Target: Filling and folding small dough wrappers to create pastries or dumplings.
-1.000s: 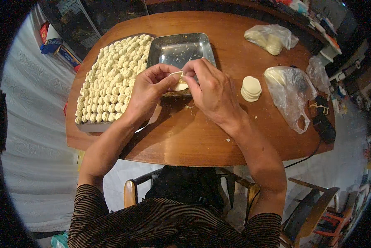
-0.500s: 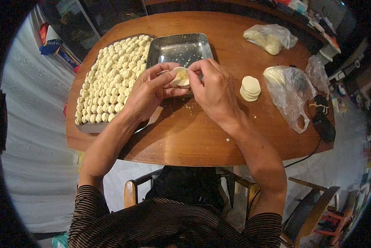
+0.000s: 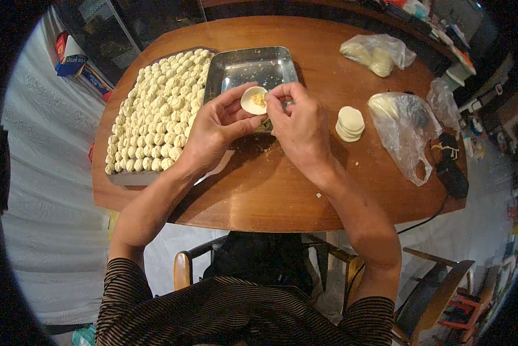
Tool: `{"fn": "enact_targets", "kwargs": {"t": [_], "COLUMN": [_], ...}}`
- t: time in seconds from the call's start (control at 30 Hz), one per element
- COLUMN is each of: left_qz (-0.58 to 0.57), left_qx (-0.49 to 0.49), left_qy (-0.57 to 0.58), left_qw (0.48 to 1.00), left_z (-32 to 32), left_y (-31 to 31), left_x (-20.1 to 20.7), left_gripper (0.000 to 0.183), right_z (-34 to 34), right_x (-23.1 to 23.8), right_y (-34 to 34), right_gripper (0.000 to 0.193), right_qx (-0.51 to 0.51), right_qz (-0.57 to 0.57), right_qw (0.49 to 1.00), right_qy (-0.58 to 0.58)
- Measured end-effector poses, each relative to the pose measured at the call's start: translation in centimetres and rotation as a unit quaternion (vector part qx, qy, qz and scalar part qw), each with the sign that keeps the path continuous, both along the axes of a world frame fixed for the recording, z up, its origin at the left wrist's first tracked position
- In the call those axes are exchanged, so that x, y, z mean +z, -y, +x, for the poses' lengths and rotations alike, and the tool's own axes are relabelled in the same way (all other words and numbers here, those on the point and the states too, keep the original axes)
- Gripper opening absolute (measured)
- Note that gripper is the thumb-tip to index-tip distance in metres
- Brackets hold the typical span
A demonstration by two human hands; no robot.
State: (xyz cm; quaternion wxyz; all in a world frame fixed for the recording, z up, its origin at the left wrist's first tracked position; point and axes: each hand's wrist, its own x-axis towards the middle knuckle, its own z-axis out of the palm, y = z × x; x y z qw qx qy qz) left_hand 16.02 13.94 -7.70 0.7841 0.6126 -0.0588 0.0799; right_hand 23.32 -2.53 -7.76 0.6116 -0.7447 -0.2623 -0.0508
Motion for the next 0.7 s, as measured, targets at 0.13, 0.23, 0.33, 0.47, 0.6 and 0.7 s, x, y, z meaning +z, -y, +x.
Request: {"fn": "enact_targets", "kwargs": {"t": [0.13, 0.23, 0.33, 0.47, 0.6, 0.7], "left_qz": [-0.011, -0.03, -0.026, 0.014, 0.035, 0.042], "left_qx": [0.014, 0.036, 0.069, 0.078, 0.085, 0.086], "left_qy": [0.007, 0.002, -0.012, -0.012, 0.009, 0.022], "left_qw": [1.0, 0.999, 0.997, 0.997, 0.996, 0.995], "left_z": [0.2, 0.4, 0.1, 0.1, 0.2, 0.2], "left_y": [0.0, 0.1, 0.0, 0.2, 0.3, 0.3], "left_x": [-0.5, -0.7, -0.7, -0.5, -0.9, -1.2], "left_gripper": [0.057, 0.05, 0.044, 0.041, 0.042, 0.041], "right_z": [-0.5, -0.6, -0.8, -0.7, -0.5, -0.8], "right_x": [0.6, 0.6, 0.5, 0.4, 0.2, 0.7], "right_y": [0.0, 0.0, -0.3, -0.1, -0.2, -0.2], "right_gripper": [0.019, 0.018, 0.017, 0.013, 0.012, 0.012], "right_qx": [0.038, 0.059, 0.061, 0.014, -0.014, -0.017], "right_qz": [0.047, 0.064, 0.047, -0.001, -0.025, -0.042], "right_qw": [0.995, 0.991, 0.992, 1.0, 0.996, 0.991], "right_qy": [-0.075, -0.098, -0.096, 0.0, 0.087, 0.122]}}
